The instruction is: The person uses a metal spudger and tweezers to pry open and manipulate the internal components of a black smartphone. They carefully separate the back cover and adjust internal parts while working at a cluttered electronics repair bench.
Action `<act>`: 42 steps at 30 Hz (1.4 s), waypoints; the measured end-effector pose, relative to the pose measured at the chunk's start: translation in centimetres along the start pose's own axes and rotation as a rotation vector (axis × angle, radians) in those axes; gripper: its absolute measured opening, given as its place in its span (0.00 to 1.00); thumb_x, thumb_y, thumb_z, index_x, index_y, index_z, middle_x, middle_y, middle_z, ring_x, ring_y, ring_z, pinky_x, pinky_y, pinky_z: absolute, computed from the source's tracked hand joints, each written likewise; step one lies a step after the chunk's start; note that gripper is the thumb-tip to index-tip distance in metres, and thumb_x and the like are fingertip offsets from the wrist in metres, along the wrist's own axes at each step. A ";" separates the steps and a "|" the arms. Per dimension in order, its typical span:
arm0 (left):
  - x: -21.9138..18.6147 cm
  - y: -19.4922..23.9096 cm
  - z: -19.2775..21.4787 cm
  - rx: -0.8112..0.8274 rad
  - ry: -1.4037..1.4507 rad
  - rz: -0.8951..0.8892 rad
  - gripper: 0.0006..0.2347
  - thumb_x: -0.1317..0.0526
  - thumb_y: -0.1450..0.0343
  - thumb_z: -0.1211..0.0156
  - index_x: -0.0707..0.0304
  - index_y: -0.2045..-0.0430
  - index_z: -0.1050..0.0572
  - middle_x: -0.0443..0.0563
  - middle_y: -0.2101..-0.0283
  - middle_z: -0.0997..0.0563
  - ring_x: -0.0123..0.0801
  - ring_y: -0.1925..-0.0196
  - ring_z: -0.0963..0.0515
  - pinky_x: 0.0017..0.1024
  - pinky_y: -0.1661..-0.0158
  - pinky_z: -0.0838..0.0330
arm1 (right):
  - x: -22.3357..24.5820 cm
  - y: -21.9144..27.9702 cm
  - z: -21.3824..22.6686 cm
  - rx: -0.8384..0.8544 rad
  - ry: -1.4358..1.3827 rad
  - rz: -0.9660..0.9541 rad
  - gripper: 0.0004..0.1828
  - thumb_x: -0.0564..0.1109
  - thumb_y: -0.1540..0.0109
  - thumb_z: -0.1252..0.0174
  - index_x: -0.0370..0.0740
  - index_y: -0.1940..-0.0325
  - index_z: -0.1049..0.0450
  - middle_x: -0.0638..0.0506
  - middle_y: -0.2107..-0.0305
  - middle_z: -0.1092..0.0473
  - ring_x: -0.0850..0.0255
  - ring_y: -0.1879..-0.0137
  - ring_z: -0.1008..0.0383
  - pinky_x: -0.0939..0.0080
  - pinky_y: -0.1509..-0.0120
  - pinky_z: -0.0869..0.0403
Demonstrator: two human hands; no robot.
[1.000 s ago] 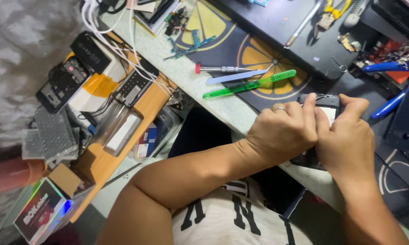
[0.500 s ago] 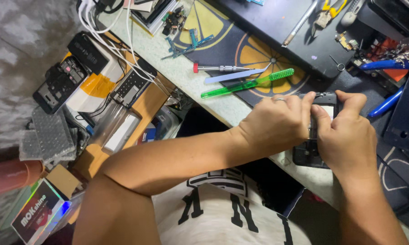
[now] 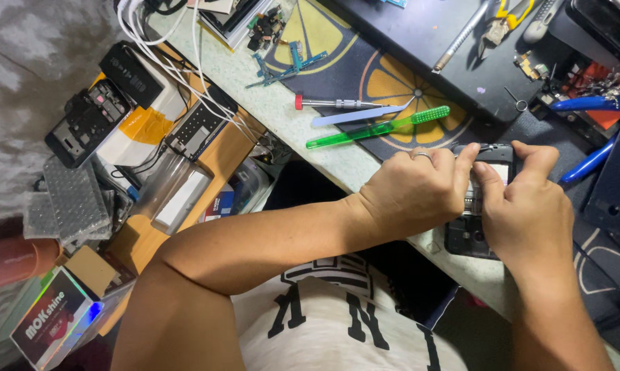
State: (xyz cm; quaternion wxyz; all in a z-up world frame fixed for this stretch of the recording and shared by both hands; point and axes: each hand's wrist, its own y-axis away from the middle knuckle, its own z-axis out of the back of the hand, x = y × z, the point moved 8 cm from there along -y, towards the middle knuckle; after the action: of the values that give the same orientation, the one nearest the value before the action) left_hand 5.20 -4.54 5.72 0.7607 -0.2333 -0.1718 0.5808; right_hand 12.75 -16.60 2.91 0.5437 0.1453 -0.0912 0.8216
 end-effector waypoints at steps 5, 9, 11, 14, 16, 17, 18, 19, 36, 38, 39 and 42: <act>0.1 0.0 0.0 0.002 0.013 0.001 0.17 0.63 0.30 0.44 0.75 0.51 0.21 0.56 0.74 0.23 0.35 0.77 0.22 0.28 0.76 0.29 | 0.2 0.0 0.1 -0.011 0.003 0.022 0.27 0.55 0.27 0.42 0.29 0.38 0.36 0.30 0.73 0.27 0.32 0.63 0.24 0.37 0.60 0.29; 0.6 0.0 0.2 0.024 0.090 0.018 0.17 0.63 0.29 0.44 0.76 0.49 0.22 0.54 0.72 0.23 0.35 0.76 0.21 0.29 0.73 0.26 | 0.3 0.1 0.2 -0.024 0.004 0.039 0.26 0.54 0.27 0.42 0.29 0.38 0.36 0.30 0.72 0.27 0.32 0.62 0.24 0.37 0.59 0.29; 0.8 -0.2 0.3 0.038 0.159 0.046 0.18 0.63 0.29 0.45 0.76 0.48 0.22 0.54 0.72 0.22 0.35 0.76 0.21 0.29 0.74 0.26 | 0.3 0.0 0.2 -0.029 0.007 0.043 0.26 0.54 0.27 0.42 0.29 0.37 0.36 0.31 0.73 0.27 0.32 0.63 0.24 0.38 0.60 0.29; 1.6 -0.5 0.4 0.078 0.240 0.148 0.17 0.63 0.30 0.44 0.73 0.49 0.24 0.56 0.71 0.21 0.40 0.76 0.19 0.32 0.75 0.25 | 0.0 -0.1 0.1 -0.007 -0.022 -0.002 0.27 0.54 0.28 0.41 0.30 0.36 0.36 0.34 0.76 0.27 0.35 0.65 0.24 0.39 0.61 0.29; 2.1 -0.6 0.2 0.137 0.295 0.178 0.14 0.64 0.30 0.45 0.70 0.51 0.25 0.57 0.71 0.21 0.45 0.74 0.17 0.36 0.77 0.25 | -0.2 0.0 0.1 0.003 -0.042 -0.026 0.27 0.55 0.29 0.41 0.31 0.37 0.36 0.36 0.77 0.28 0.36 0.66 0.24 0.40 0.61 0.29; 2.5 -0.6 0.1 0.165 0.322 0.191 0.13 0.64 0.30 0.45 0.68 0.53 0.26 0.58 0.71 0.20 0.47 0.73 0.16 0.38 0.77 0.24 | -0.1 -0.1 0.2 -0.004 -0.047 -0.023 0.27 0.55 0.29 0.40 0.31 0.37 0.36 0.37 0.77 0.28 0.37 0.66 0.24 0.41 0.61 0.29; 2.9 -0.6 -0.4 0.239 0.370 0.219 0.11 0.65 0.29 0.45 0.67 0.55 0.27 0.58 0.70 0.20 0.49 0.71 0.16 0.40 0.75 0.24 | -0.1 -0.1 0.3 -0.010 -0.052 -0.021 0.27 0.55 0.29 0.40 0.31 0.38 0.35 0.37 0.78 0.28 0.38 0.66 0.24 0.41 0.62 0.29; 3.2 -0.5 -1.0 0.313 0.416 0.246 0.08 0.65 0.28 0.45 0.67 0.57 0.27 0.59 0.69 0.19 0.51 0.69 0.15 0.42 0.72 0.23 | -0.1 -0.1 0.4 -0.014 -0.060 -0.027 0.27 0.56 0.29 0.39 0.32 0.38 0.35 0.38 0.78 0.28 0.38 0.67 0.24 0.42 0.62 0.29; 3.0 2.1 -0.5 0.246 0.813 0.444 0.24 0.73 0.32 0.48 0.57 0.39 0.29 0.61 0.66 0.18 0.54 0.65 0.18 0.45 0.62 0.24 | 0.8 0.4 1.0 -0.075 -0.311 0.083 0.16 0.51 0.29 0.37 0.35 0.50 0.29 0.38 0.68 0.24 0.47 0.62 0.19 0.52 0.61 0.26; 2.8 1.8 -0.3 0.167 0.867 0.433 0.23 0.74 0.31 0.48 0.59 0.40 0.29 0.61 0.64 0.18 0.53 0.60 0.17 0.44 0.58 0.24 | 0.8 0.2 0.6 -0.078 -0.308 0.080 0.15 0.50 0.30 0.38 0.35 0.51 0.30 0.38 0.69 0.25 0.45 0.63 0.20 0.51 0.62 0.26; 2.7 1.7 -0.4 0.150 0.910 0.445 0.22 0.75 0.31 0.49 0.59 0.40 0.29 0.61 0.62 0.17 0.52 0.59 0.16 0.42 0.57 0.23 | 0.6 0.2 0.5 -0.083 -0.305 0.072 0.15 0.49 0.30 0.38 0.35 0.51 0.30 0.38 0.70 0.25 0.44 0.64 0.21 0.50 0.62 0.27; 2.3 1.6 -1.0 0.095 1.020 0.483 0.20 0.75 0.29 0.48 0.63 0.41 0.29 0.62 0.58 0.17 0.50 0.56 0.15 0.39 0.55 0.21 | 0.0 0.2 0.0 -0.047 -0.259 0.017 0.16 0.49 0.32 0.38 0.34 0.50 0.32 0.37 0.76 0.27 0.40 0.68 0.23 0.45 0.64 0.28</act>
State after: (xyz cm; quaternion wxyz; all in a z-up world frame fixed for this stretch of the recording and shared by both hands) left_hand 5.02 -2.13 3.95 0.6025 -0.4826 0.3020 0.5594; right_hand 12.51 -16.67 2.95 0.5239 0.2365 -0.1812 0.7980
